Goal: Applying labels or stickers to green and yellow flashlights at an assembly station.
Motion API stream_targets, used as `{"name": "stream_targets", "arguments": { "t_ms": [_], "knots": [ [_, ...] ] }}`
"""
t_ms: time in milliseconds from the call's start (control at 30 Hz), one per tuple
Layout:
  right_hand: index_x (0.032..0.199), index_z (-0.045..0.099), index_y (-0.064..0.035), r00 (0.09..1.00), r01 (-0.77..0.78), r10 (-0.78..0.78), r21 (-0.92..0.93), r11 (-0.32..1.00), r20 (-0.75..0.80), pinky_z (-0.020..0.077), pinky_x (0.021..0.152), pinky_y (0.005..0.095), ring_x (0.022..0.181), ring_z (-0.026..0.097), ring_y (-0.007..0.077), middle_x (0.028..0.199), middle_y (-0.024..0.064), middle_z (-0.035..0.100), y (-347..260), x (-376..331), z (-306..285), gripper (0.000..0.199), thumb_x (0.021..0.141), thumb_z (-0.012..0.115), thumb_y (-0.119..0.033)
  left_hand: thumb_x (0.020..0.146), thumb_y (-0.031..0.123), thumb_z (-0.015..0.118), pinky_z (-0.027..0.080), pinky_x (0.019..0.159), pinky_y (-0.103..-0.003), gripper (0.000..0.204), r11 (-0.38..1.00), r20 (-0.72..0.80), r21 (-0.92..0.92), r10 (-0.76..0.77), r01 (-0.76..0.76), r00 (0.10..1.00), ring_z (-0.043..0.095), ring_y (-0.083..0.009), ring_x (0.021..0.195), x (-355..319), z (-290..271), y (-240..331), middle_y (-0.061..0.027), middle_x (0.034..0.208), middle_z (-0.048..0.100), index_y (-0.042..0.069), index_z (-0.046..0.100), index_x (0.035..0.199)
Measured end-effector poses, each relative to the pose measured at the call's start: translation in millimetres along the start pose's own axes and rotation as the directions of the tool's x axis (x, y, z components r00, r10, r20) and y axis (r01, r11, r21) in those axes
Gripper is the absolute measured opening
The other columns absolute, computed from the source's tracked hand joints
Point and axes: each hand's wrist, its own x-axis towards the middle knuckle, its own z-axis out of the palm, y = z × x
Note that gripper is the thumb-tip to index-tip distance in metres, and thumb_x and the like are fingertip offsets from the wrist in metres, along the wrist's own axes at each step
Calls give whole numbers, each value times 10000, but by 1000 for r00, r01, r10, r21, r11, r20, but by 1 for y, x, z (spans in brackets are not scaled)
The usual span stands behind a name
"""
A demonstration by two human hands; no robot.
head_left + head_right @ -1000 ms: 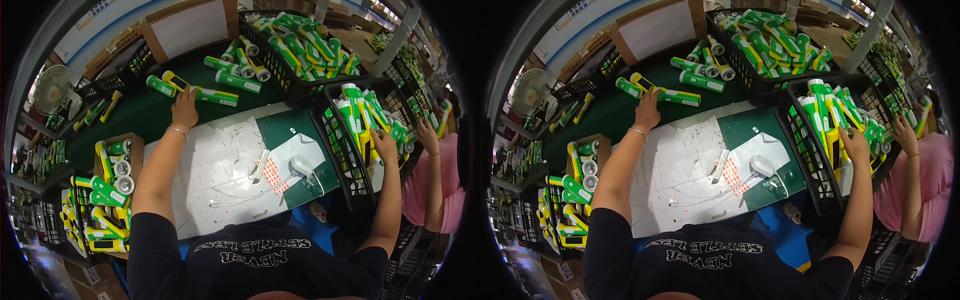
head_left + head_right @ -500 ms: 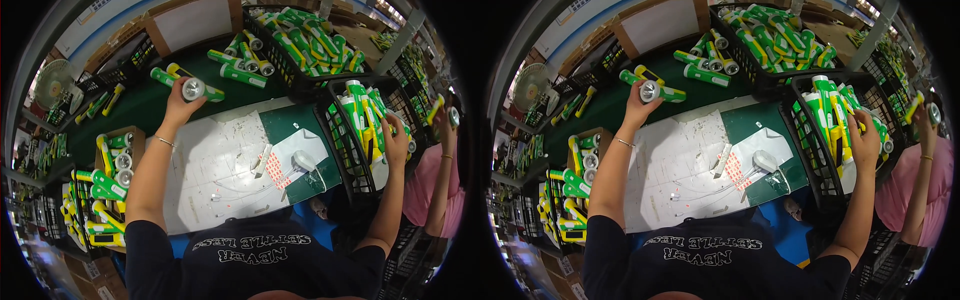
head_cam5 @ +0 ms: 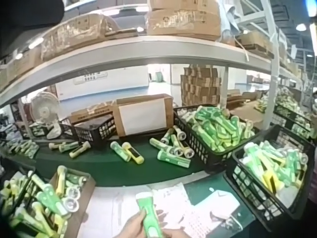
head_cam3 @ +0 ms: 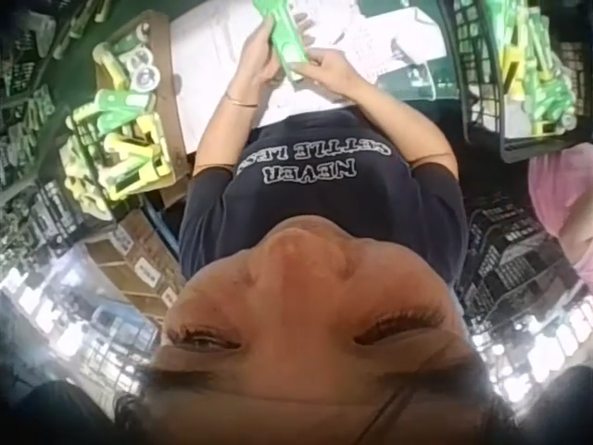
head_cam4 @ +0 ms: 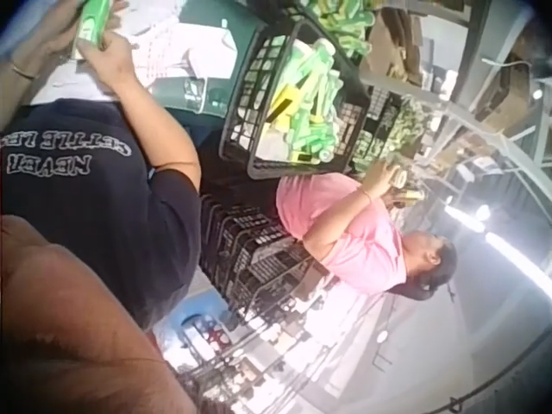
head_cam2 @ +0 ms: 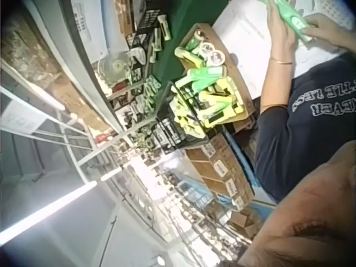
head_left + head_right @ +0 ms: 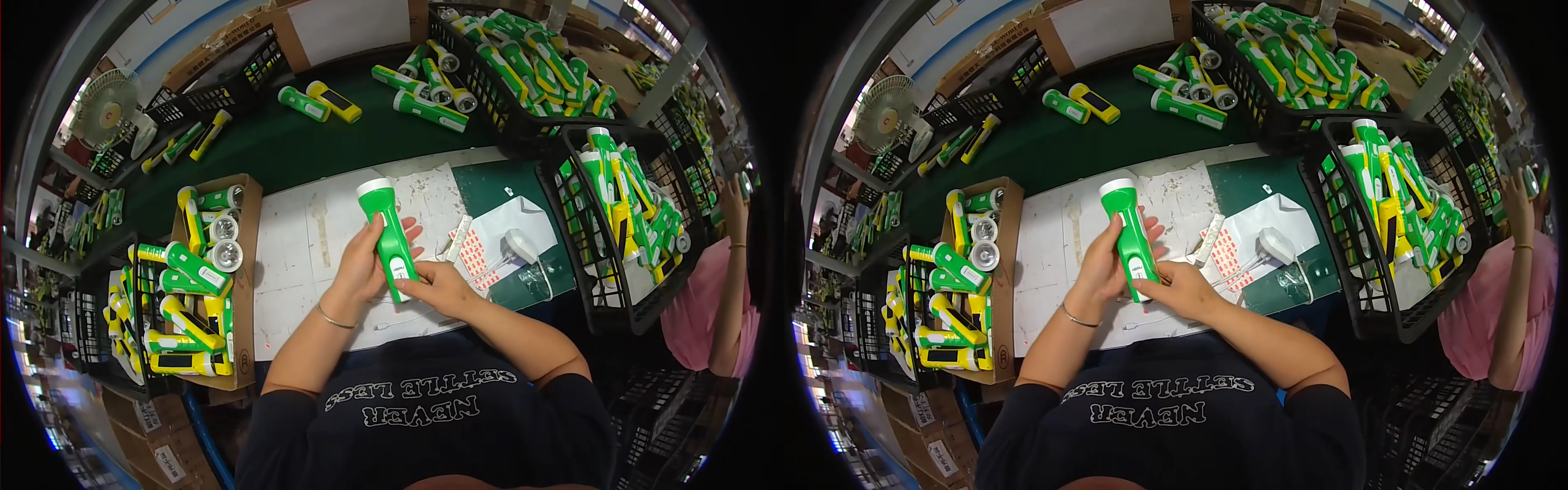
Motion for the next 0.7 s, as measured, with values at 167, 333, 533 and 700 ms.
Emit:
{"name": "stream_targets", "arguments": {
  "t_ms": [167,333,533,700],
  "knots": [
    [867,624,2,998,33,-36,-43,999,-60,464,599,282,635,610,156,706,80,643,0,-3,23,416,822,635,-412,926,389,475,526,592,-307,439,998,-56,59,26,-23,998,576,-182,727,2,-17,-10,-117,916,563,26,464,1172],
    [848,610,-3,998,52,-57,-127,991,-37,436,568,304,565,529,171,624,67,555,-3,-4,24,437,815,630,-438,918,412,462,497,541,-285,420,998,-110,-1,-70,71,991,550,-150,646,3,-22,-7,-79,822,556,30,495,1091],
    [837,598,-14,993,109,-114,-175,978,-21,428,564,298,562,522,167,616,64,539,-6,-14,23,382,833,620,-396,907,432,475,491,537,-285,423,996,-76,1,-90,90,993,549,-142,635,-5,-22,-4,-63,784,557,41,507,1065],
    [849,586,-29,992,117,-123,-125,985,-39,427,569,293,580,531,150,654,64,559,-10,-16,12,321,858,597,-349,904,428,485,482,528,-279,422,997,-45,-42,-73,71,996,546,-148,642,-4,-25,-5,-68,801,553,40,491,1067]
  ]
}}
